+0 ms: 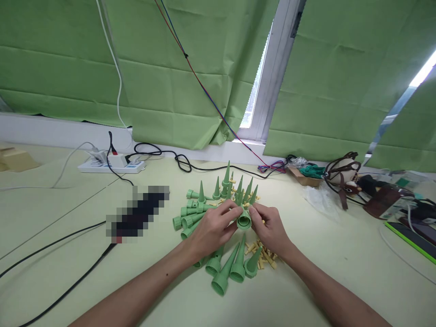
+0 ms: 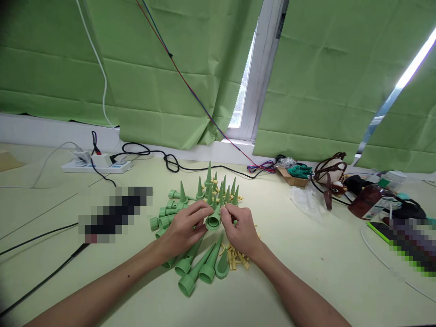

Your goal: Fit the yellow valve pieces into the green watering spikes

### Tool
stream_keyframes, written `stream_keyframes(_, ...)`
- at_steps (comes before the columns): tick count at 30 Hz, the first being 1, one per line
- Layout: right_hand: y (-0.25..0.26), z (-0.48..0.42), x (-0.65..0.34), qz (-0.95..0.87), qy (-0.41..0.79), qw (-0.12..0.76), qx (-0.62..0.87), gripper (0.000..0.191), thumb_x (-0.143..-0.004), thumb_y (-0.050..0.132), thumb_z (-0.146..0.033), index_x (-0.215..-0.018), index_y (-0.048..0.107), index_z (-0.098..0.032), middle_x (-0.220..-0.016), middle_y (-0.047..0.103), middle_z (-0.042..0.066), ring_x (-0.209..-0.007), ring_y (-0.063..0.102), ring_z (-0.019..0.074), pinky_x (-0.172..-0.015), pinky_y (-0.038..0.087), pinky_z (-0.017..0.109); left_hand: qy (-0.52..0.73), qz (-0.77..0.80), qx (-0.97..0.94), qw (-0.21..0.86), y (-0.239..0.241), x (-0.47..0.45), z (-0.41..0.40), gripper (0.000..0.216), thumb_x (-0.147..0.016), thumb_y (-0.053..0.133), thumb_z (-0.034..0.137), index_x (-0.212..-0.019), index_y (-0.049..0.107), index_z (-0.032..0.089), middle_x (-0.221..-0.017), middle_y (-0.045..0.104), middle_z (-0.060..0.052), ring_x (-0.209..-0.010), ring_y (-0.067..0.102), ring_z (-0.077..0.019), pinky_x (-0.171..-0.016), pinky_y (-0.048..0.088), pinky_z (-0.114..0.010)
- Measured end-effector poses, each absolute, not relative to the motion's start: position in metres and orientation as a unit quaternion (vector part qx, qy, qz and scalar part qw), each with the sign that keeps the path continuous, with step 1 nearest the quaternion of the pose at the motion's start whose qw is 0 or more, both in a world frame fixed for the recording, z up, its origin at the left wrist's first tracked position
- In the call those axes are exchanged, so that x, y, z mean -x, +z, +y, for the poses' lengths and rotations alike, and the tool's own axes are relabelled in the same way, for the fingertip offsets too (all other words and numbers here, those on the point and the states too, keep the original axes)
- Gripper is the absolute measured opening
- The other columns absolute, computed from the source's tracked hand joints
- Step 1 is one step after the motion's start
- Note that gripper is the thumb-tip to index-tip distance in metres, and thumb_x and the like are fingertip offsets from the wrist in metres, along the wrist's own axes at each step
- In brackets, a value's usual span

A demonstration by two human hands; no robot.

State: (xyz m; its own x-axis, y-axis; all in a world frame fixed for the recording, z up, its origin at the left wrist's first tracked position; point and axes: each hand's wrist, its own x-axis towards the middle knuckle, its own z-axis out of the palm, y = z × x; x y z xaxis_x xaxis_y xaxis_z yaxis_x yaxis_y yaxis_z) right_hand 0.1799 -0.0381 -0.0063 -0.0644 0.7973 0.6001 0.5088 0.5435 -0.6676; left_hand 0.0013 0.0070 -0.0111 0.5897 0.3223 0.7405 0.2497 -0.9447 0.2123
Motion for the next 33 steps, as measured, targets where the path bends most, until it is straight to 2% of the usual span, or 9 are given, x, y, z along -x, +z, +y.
stream_keyframes(5, -0.006, -0.039, -0.179, -0.712, 0.130, 0.519, 0.455, 0.041, -0.098, 0.040, -0.033, -0.060, 0.032, -0.021, -0.051, 0.035, -0.005, -0.048, 0.032, 0.0101, -0.049, 0.027, 0.025, 0.446, 0.187, -0.873, 0.065, -0.009, -0.003, 0.004, 0.021, -0.082, 0.045, 0.005, -0.097, 0.050, 0.019, -0.081, 0.052, 0.000, -0.056, 0.043, -0.0085, -0.053, 0.034, -0.021)
stream_keyframes(9, -0.006, -0.040, -0.179, -0.706, 0.128, 0.533, 0.448, 0.039, -0.099, 0.042, -0.033, -0.062, 0.036, -0.021, -0.053, 0.038, -0.004, -0.049, 0.034, 0.0102, -0.050, 0.030, 0.025, 0.454, 0.229, -0.852, 0.127, -0.007, -0.004, 0.002, 0.017, -0.081, 0.051, 0.009, -0.093, 0.046, 0.020, -0.072, 0.048, 0.005, -0.053, 0.041, -0.0071, -0.053, 0.033, -0.020)
stream_keyframes(14, -0.009, -0.040, -0.181, -0.690, 0.153, 0.551, 0.443, 0.035, -0.099, 0.043, -0.035, -0.068, 0.042, -0.021, -0.055, 0.040, -0.004, -0.049, 0.036, 0.0104, -0.049, 0.031, 0.025, 0.449, 0.256, -0.830, 0.209, -0.002, -0.005, 0.000, 0.002, -0.091, 0.049, 0.017, -0.091, 0.048, 0.019, -0.071, 0.049, 0.005, -0.054, 0.041, -0.0077, -0.054, 0.034, -0.021)
stream_keyframes(17, -0.011, -0.039, -0.182, -0.688, 0.164, 0.554, 0.440, 0.031, -0.099, 0.043, -0.036, -0.072, 0.046, -0.020, -0.057, 0.043, -0.004, -0.050, 0.037, 0.0106, -0.049, 0.032, 0.024, 0.450, 0.263, -0.820, 0.236, 0.002, -0.005, 0.000, 0.017, -0.098, 0.044, 0.024, -0.084, 0.051, 0.018, -0.071, 0.048, 0.003, -0.059, 0.041, -0.0096, -0.058, 0.034, -0.023)
stream_keyframes(21, -0.013, -0.036, -0.182, -0.695, 0.181, 0.545, 0.431, 0.029, -0.099, 0.044, -0.036, -0.075, 0.049, -0.020, -0.058, 0.044, -0.004, -0.051, 0.038, 0.0106, -0.050, 0.032, 0.024, 0.436, 0.263, -0.819, 0.264, 0.005, -0.006, 0.000, 0.036, -0.101, 0.037, 0.031, -0.068, 0.040, 0.017, -0.065, 0.039, 0.003, -0.062, 0.037, -0.0115, -0.061, 0.032, -0.026)
stream_keyframes(27, -0.013, -0.034, -0.183, -0.702, 0.209, 0.523, 0.436, 0.030, -0.100, 0.043, -0.038, -0.078, 0.049, -0.020, -0.057, 0.042, -0.005, -0.050, 0.038, 0.0105, -0.050, 0.032, 0.024, 0.412, 0.272, -0.817, 0.299, 0.006, -0.007, -0.001, 0.034, -0.099, 0.043, 0.038, -0.072, 0.043, 0.017, -0.067, 0.039, 0.004, -0.061, 0.036, -0.0107, -0.058, 0.030, -0.025)
stream_keyframes(33, -0.016, -0.034, -0.183, -0.702, 0.239, 0.504, 0.442, 0.033, -0.101, 0.039, -0.041, -0.074, 0.042, -0.022, -0.055, 0.042, -0.006, -0.049, 0.037, 0.0105, -0.050, 0.031, 0.024, 0.402, 0.284, -0.812, 0.312, 0.005, -0.005, 0.000, 0.033, -0.098, 0.045, 0.040, -0.074, 0.043, 0.017, -0.067, 0.038, 0.004, -0.059, 0.036, -0.0096, -0.056, 0.030, -0.024)
